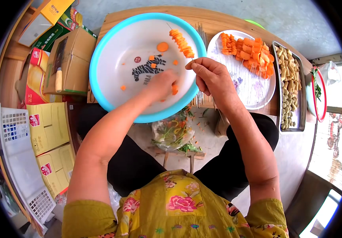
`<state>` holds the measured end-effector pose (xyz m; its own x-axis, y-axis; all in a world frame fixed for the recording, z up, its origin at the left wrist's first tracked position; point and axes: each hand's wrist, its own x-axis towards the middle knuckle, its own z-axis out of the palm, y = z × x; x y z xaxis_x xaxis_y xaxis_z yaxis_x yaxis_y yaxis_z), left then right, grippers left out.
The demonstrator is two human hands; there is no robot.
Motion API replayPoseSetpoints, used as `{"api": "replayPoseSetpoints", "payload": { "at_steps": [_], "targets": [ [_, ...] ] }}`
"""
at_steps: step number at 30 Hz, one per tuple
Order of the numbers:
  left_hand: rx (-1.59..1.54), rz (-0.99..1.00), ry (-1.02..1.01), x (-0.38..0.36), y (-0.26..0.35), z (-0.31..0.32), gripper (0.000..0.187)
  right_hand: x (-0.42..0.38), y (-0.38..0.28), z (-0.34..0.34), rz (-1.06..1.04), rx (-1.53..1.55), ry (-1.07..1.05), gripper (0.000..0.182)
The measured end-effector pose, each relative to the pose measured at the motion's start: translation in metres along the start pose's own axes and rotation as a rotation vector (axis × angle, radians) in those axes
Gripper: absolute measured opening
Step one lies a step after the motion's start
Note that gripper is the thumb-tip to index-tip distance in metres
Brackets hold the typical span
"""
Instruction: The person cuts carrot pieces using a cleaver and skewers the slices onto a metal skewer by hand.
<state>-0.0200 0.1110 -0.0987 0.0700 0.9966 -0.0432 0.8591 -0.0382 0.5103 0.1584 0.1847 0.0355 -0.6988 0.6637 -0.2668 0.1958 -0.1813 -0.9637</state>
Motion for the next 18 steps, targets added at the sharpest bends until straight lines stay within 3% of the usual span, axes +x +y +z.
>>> {"api": "replayPoseSetpoints", "payload": {
  "at_steps": [2,4,5,7,9,11,18],
  "targets": [
    [-0.101,-0.039,-0.013,0.004,0.001,-0.01,0.005,0.0,0.0,-0.001,-0.005,0.008,0.004,0.021],
    [-0.576,-0.276,-0.082,0.008,0.005,-0.024,0.004,0.0,0.0,-0.002,-0.005,0.009,0.004,0.021],
    [-0.575,-0.275,-0.083,0.01,0.006,-0.034,0.004,-0.001,-0.001,-0.002,-0.005,0.009,0.005,0.021],
    [-1.154,-0.408,-0.089,0.013,0.007,-0.054,0.006,-0.002,-0.004,-0.001,0.01,-0.018,0.025,0.022],
    [-1.282,-0.436,-0.08,0.015,-0.002,-0.065,0.008,-0.002,-0.006,-0.003,0.004,-0.026,0.031,0.022],
    [-1.601,-0.315,-0.008,0.014,-0.003,-0.079,0.007,-0.002,-0.007,-0.004,-0.002,-0.033,0.036,0.023],
    [-1.669,-0.301,0.149,0.015,-0.001,-0.09,0.012,-0.002,-0.008,-0.003,-0.003,-0.016,0.027,0.022]
  ]
}}
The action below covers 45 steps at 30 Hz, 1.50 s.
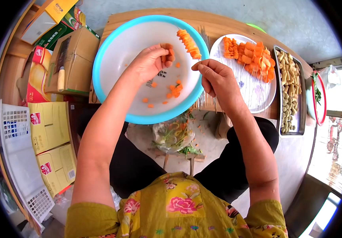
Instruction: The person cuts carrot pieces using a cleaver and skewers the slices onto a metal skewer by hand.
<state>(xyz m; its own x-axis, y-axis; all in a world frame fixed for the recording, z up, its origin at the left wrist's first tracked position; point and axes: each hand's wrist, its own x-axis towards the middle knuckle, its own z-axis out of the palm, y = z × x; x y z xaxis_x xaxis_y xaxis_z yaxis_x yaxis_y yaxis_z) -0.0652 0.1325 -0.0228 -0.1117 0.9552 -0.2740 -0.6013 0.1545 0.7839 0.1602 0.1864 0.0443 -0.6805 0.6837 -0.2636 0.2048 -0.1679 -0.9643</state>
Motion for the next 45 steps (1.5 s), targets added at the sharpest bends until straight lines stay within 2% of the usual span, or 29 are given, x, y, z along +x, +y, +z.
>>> {"api": "replayPoseSetpoints", "payload": {
  "at_steps": [4,6,7,9,10,15,17,21,24,26,27,29,30,32,33,35,40,45],
  "targets": [
    [0.083,0.012,0.083,-0.004,0.007,0.003,0.012,0.0,0.002,0.0,-0.012,0.024,-0.008,0.021],
    [0.352,-0.124,-0.041,-0.006,0.011,0.001,0.013,0.001,0.002,0.0,-0.01,0.026,-0.009,0.021],
    [0.351,-0.128,-0.042,-0.007,0.007,0.003,0.013,0.001,0.003,0.0,-0.008,0.029,-0.008,0.021],
    [1.188,-0.015,0.045,-0.007,-0.007,0.005,0.012,0.0,0.003,0.0,-0.001,0.016,-0.003,0.022],
    [1.355,0.055,0.045,-0.006,-0.017,0.0,0.014,0.0,0.004,0.0,-0.001,0.001,-0.003,0.023],
    [1.45,0.015,-0.102,-0.011,-0.055,0.004,0.023,-0.001,0.004,0.0,-0.018,-0.009,-0.012,0.023],
    [1.633,0.248,-0.132,-0.017,-0.07,0.002,0.028,-0.002,0.004,0.0,-0.026,-0.012,-0.012,0.023],
    [1.661,0.236,-0.181,-0.022,-0.076,0.007,0.028,-0.003,0.005,-0.003,-0.015,0.005,-0.014,0.022],
    [1.7,0.155,-0.222,-0.02,-0.077,0.005,0.022,-0.003,0.006,-0.004,-0.012,0.008,-0.014,0.02],
    [1.739,0.277,-0.215,-0.015,-0.087,-0.006,0.02,-0.003,0.006,-0.003,-0.009,0.004,-0.011,0.02],
    [1.737,0.277,-0.214,-0.012,-0.087,-0.007,0.02,-0.004,0.005,-0.002,-0.007,-0.015,-0.009,0.022],
    [1.525,0.061,-0.181,-0.005,-0.084,-0.01,0.018,-0.004,0.004,-0.001,-0.005,-0.034,-0.008,0.024],
    [1.525,0.06,-0.182,-0.003,-0.078,-0.008,0.018,-0.004,0.004,-0.001,0.0,-0.031,-0.006,0.024],
    [1.138,-0.035,-0.017,0.001,-0.063,-0.004,0.016,-0.004,0.003,-0.002,0.004,-0.029,-0.002,0.024],
    [1.138,-0.033,-0.016,0.0,-0.051,-0.001,0.016,-0.003,0.002,-0.002,0.012,-0.034,0.001,0.024],
    [0.611,-0.167,0.019,-0.002,-0.028,0.002,0.016,-0.002,0.001,-0.003,0.016,-0.042,0.002,0.024],
    [0.333,-0.041,0.016,-0.004,-0.002,0.001,0.013,0.0,0.003,-0.003,-0.004,-0.025,-0.002,0.021],
    [0.153,-0.001,0.138,-0.008,0.012,0.005,0.015,-0.001,0.003,0.0,0.014,-0.049,-0.018,0.023]
  ]
}}
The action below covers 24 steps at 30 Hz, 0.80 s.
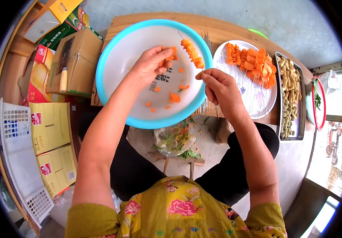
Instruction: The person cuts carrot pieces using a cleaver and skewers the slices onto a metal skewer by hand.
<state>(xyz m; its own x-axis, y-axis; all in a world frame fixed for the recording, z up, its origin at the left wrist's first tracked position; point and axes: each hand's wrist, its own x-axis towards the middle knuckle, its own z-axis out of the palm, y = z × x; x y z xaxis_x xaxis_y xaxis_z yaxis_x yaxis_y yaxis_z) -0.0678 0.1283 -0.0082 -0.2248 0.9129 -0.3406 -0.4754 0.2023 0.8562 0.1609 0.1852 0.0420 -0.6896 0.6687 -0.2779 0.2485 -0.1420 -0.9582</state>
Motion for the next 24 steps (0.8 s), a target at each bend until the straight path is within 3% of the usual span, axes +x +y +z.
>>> {"api": "replayPoseSetpoints", "payload": {
  "at_steps": [9,24],
  "targets": [
    [0.013,0.16,0.2,-0.001,0.007,-0.012,0.007,-0.003,-0.002,0.01,0.041,-0.008,-0.075,0.021],
    [0.149,0.277,0.292,-0.001,0.005,-0.008,0.008,-0.004,0.002,0.015,0.089,-0.032,-0.121,0.021]
  ]
}}
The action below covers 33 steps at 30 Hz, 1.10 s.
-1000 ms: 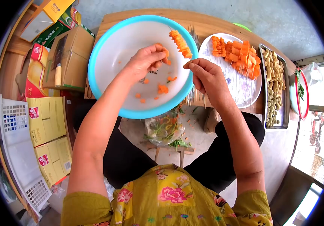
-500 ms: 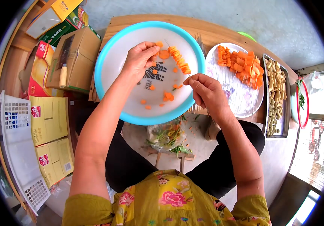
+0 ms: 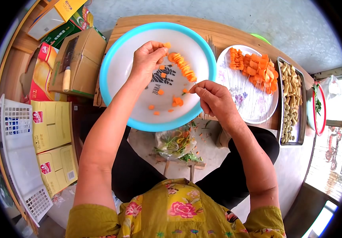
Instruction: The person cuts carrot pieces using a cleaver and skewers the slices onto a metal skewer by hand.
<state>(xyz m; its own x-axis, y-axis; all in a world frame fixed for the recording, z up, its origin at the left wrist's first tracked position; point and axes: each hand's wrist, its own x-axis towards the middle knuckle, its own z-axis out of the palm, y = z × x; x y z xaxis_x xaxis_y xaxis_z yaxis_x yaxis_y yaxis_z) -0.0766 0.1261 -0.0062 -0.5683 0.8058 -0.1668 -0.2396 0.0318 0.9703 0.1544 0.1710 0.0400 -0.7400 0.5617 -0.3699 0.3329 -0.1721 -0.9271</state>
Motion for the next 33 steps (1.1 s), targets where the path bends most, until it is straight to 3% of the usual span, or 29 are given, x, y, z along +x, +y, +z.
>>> {"api": "replayPoseSetpoints", "payload": {
  "at_steps": [16,22,25,28,30,33],
  "targets": [
    [0.037,0.046,-0.001,-0.004,0.004,0.002,0.002,0.001,0.001,0.002,-0.001,-0.009,0.009,0.021],
    [0.305,0.204,-0.008,-0.003,-0.003,0.006,0.007,0.002,-0.001,0.002,0.0,-0.029,0.042,0.021],
    [0.18,0.187,-0.13,-0.009,-0.002,0.011,0.01,0.003,-0.001,0.001,-0.018,-0.016,0.054,0.021],
    [0.122,0.019,-0.139,-0.009,0.002,0.008,0.012,0.003,0.0,0.0,-0.032,-0.015,0.071,0.021],
    [-0.129,-0.084,-0.218,-0.002,-0.001,0.002,0.018,0.004,0.0,-0.001,-0.026,0.001,0.069,0.021],
    [-0.173,-0.113,-0.116,-0.002,0.003,-0.003,0.021,0.004,0.001,-0.001,-0.012,0.023,0.046,0.021]
  ]
}}
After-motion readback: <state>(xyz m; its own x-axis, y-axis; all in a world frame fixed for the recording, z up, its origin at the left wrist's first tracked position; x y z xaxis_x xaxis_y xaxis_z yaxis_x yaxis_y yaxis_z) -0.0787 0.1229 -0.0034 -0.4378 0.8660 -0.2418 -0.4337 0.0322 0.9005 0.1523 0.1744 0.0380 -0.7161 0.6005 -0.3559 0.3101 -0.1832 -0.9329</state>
